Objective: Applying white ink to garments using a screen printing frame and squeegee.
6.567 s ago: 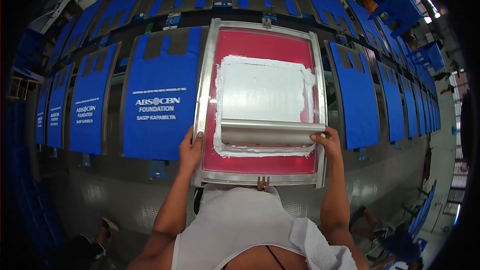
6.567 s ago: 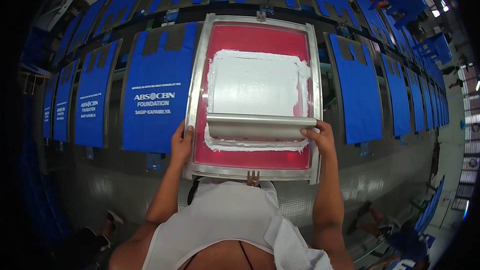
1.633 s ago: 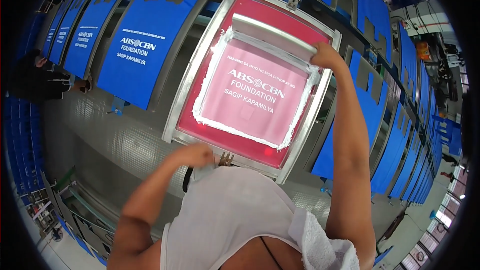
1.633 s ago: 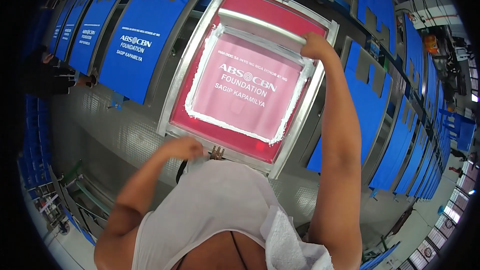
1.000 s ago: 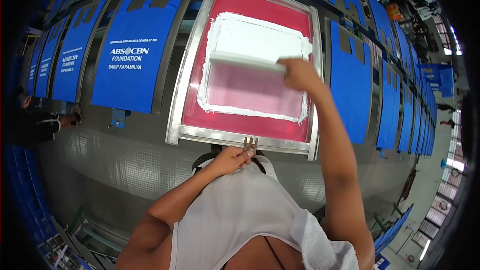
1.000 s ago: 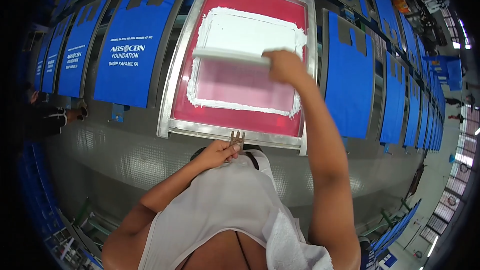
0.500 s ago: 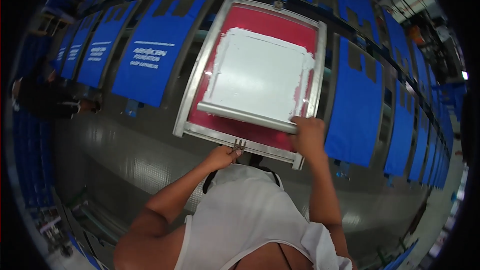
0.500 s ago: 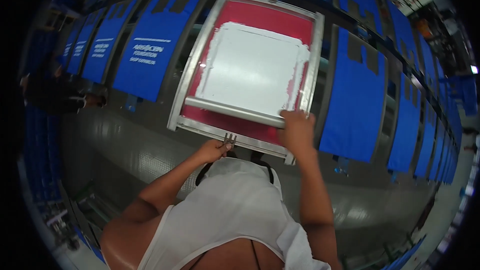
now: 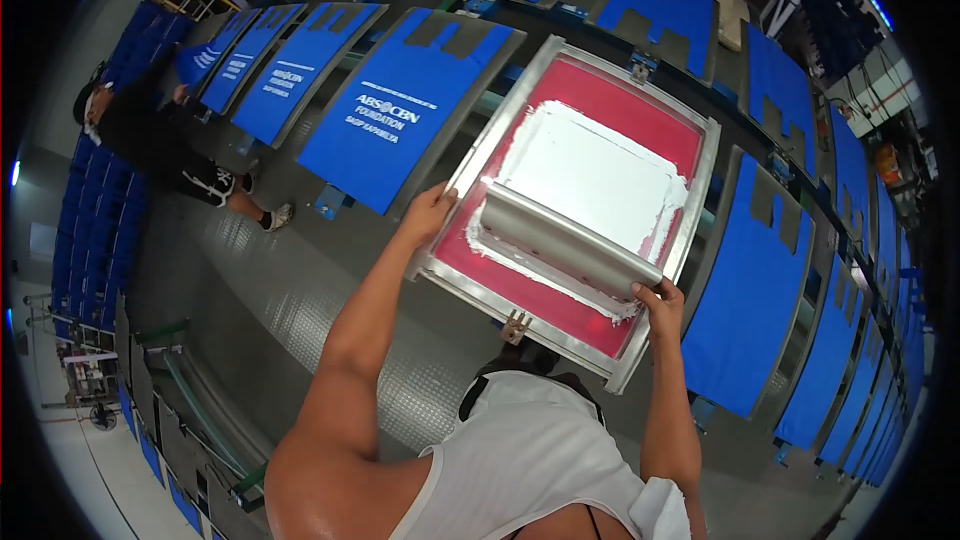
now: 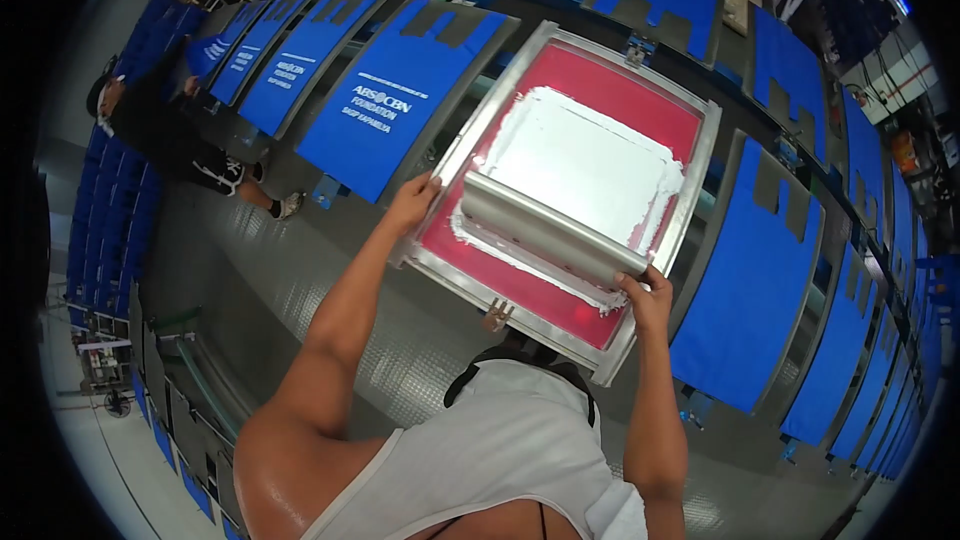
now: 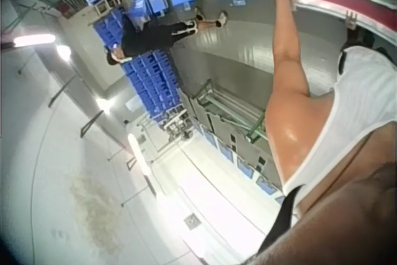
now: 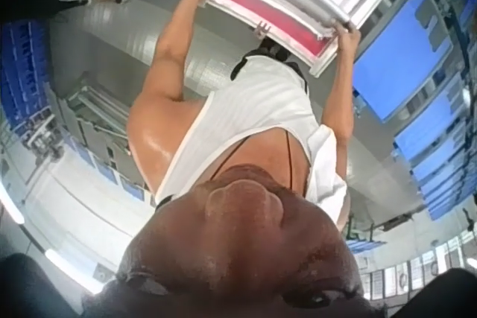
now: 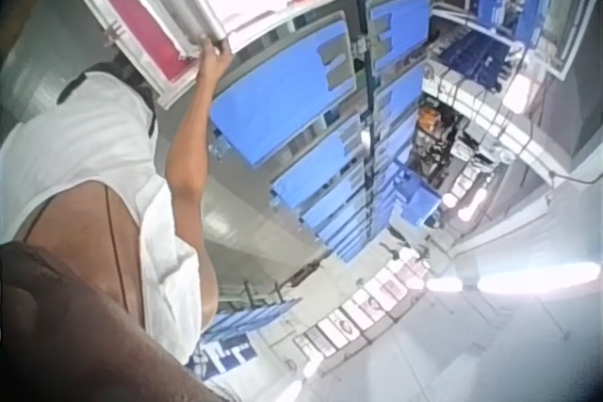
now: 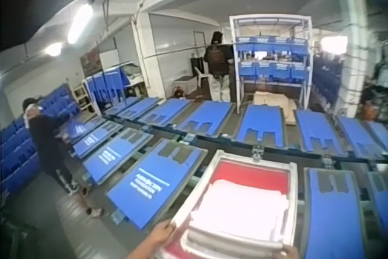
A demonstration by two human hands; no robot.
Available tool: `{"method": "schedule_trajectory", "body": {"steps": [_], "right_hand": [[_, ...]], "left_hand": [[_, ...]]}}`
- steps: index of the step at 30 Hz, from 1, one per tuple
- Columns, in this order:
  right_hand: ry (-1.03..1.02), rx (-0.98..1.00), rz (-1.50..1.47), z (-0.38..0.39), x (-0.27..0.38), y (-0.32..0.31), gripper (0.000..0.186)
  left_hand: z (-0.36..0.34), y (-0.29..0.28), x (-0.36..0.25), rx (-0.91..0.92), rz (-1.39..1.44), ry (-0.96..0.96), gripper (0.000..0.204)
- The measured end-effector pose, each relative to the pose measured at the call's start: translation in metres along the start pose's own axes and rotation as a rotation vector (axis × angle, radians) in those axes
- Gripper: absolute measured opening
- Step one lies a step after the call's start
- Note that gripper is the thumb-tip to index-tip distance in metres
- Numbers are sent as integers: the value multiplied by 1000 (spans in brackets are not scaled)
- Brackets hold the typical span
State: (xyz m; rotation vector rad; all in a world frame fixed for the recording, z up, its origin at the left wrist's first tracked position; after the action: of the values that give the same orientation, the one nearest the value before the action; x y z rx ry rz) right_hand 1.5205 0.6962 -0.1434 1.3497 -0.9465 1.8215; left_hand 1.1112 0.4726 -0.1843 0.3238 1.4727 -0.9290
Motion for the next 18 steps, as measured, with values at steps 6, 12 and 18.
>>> {"method": "schedule_trajectory", "body": {"steps": [6,12,18], "right_hand": [[23,-34,-75,-4,-24,-16,28],[6,-204,-68,-9,-102,-42,28],[36,-245,-64,-2,-115,-47,29]], "left_hand": [[20,8,-10,8,12,18,37],[-20,96,88,158,-74,-75,42],[-27,117,96,170,11,50,43]]}}
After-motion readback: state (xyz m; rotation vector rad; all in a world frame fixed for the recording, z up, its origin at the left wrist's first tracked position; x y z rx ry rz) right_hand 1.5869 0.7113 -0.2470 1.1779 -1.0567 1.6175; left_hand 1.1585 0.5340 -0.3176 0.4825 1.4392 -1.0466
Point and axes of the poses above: each hand's wrist, its own z-axis away from the middle knuckle, its own y-axis out of the palm, x = y × z, the point moved 10 cm from there along -z, towards the middle knuckle, and after that the axes turned 1 degree about z, right-handed, at the moved point
